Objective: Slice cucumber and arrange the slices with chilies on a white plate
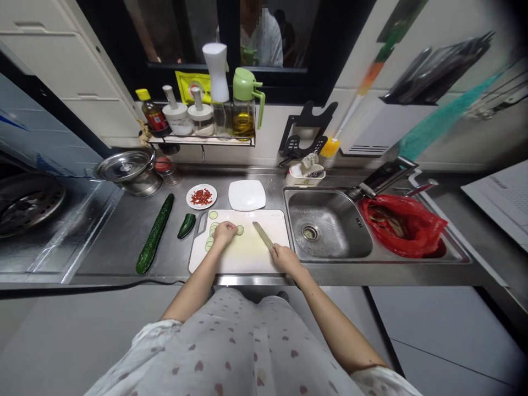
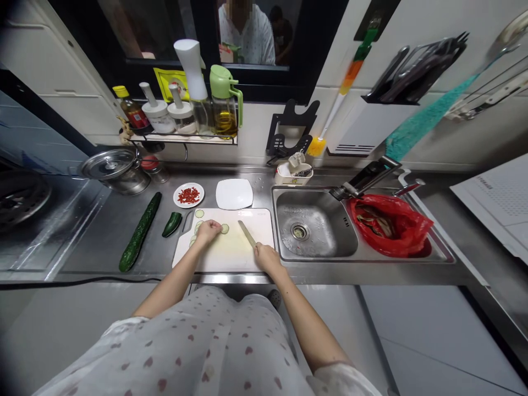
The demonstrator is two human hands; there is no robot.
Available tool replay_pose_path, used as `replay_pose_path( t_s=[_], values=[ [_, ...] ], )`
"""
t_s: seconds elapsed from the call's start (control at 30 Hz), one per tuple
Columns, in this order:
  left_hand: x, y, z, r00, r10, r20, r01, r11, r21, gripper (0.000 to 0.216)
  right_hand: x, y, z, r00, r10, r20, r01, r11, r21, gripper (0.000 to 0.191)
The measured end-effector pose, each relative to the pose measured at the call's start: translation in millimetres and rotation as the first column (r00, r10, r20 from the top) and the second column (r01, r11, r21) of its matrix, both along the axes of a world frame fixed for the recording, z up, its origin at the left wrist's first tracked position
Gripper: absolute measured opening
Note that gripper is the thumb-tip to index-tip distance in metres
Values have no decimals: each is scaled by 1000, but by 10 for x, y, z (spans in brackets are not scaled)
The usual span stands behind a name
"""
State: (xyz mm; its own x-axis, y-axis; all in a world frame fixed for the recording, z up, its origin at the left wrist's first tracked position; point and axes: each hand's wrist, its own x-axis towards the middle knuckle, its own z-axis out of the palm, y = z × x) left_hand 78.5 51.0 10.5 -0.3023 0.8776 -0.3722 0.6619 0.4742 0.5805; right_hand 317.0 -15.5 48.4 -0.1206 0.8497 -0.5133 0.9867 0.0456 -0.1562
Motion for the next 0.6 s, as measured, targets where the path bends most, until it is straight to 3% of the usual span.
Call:
replay_pose_path(
  t_s=[0.23,0.6],
  values=[
    [108,-138,-1,994,-79,-75,78,997,-18,10,-78,-119,118,995,93,21,-94,995,36,37],
    [55,-93,16,958,-178,-225,177,984,-26,14,-155,-252,259,981,188,35,-189,982,17,37]
  ],
)
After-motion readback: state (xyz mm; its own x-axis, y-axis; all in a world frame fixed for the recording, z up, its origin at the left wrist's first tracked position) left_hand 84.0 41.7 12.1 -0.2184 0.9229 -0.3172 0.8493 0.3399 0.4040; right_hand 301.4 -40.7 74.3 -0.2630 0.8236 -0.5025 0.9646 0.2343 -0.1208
